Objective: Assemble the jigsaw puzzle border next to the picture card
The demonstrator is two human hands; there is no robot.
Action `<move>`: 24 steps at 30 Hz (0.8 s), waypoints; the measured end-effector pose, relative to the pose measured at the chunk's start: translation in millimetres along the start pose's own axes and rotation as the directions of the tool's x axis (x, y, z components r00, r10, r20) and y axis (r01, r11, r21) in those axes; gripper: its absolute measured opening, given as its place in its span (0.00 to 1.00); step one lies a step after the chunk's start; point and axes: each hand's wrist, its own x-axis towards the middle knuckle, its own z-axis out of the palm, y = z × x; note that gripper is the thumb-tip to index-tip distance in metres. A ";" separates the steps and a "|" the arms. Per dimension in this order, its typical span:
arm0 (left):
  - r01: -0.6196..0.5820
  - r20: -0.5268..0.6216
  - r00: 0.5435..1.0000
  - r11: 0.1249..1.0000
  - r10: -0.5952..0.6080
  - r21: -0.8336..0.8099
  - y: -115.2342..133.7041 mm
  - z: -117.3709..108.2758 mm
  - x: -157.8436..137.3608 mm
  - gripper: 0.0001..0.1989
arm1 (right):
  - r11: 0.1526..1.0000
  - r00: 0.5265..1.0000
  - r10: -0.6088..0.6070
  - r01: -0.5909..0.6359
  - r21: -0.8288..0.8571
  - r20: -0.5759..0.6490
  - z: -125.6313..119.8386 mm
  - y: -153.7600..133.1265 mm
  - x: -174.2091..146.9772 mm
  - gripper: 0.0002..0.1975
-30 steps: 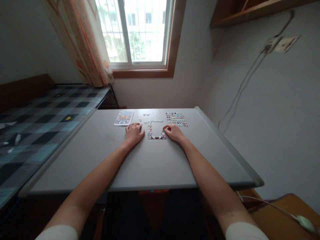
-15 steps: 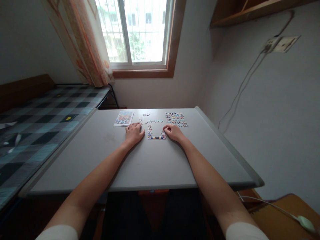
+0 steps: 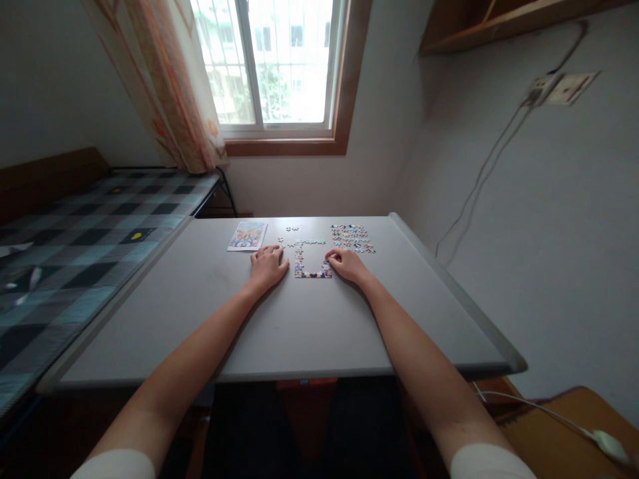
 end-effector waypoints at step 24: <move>0.012 -0.018 1.000 1.000 -0.012 -0.022 0.0 1.0 -0.1 0.21 | 1.000 1.000 0.009 -0.009 -0.004 0.000 -2.4 -3.6 -0.8 0.10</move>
